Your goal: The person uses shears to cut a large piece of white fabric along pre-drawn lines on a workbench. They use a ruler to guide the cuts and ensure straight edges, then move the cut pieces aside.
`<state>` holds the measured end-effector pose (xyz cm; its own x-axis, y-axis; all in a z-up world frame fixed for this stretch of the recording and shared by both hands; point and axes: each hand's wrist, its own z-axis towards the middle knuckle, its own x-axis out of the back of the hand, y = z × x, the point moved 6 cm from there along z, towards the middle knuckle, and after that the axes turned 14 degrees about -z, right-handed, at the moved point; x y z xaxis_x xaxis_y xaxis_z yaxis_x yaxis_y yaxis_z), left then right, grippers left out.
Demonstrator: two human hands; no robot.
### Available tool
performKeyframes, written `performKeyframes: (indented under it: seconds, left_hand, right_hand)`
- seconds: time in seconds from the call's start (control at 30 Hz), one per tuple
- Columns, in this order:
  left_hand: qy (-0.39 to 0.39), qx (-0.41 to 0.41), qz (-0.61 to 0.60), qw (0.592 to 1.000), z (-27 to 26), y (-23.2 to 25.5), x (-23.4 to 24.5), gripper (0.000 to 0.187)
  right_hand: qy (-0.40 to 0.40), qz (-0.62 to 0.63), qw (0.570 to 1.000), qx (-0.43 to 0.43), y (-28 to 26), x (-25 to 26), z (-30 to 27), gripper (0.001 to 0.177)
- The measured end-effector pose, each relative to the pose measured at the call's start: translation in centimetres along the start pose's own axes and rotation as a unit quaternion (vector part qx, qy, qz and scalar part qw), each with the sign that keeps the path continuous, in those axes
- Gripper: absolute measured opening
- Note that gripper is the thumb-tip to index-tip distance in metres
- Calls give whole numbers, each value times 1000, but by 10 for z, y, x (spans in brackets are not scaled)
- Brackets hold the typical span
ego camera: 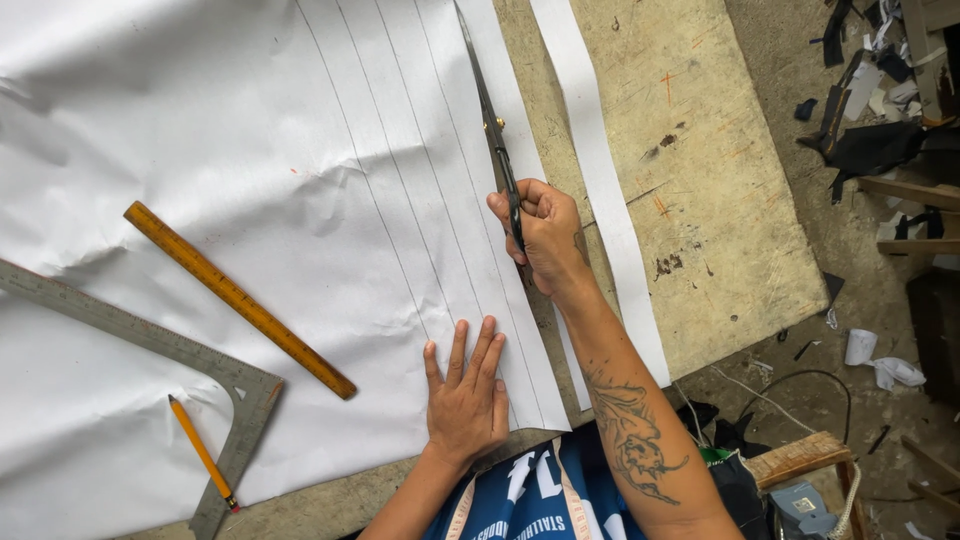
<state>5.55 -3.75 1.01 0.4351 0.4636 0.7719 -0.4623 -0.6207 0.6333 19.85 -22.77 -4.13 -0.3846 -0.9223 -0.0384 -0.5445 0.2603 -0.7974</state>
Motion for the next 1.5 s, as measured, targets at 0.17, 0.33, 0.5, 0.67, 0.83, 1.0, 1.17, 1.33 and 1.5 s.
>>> performKeyframes:
  seconds: [0.17,0.33,0.5,0.67,0.83,1.0,1.17,1.33,1.5]
  left_hand:
    - [147,-47,-32,987,53,-22,38,59]
    - [213,-73,13,974,245,-102,104,45]
    - [134,-54,45,989,353,-156,100,49]
    - [86,-26,40,995,357,-172,84,55]
    - [94,-25,40,995,356,-169,89,55]
    - [85,-10,27,996,355,-168,88,55]
    - [87,-15,23,996,355,-166,90,55]
    - [94,-27,21,995,354,-164,91,55]
    - [87,-23,28,996,354,-163,92,57]
  right_hand:
    - [35,6,999,17,10,3,7,23]
    - [15,4,1000,-10,-4,1,0,24]
    - [0,-3,999,-40,-12,0,-3,27]
    - [-7,6,1000,-29,-11,1,-4,30]
    - [-3,1,1000,-27,-14,0,0,30]
    - [3,-16,999,-27,-18,-3,9,32]
    - [4,-35,999,-9,-18,-4,12,29]
    - [5,-23,1000,3,-14,-5,14,27]
    - [2,-9,1000,-2,-17,-7,13,28]
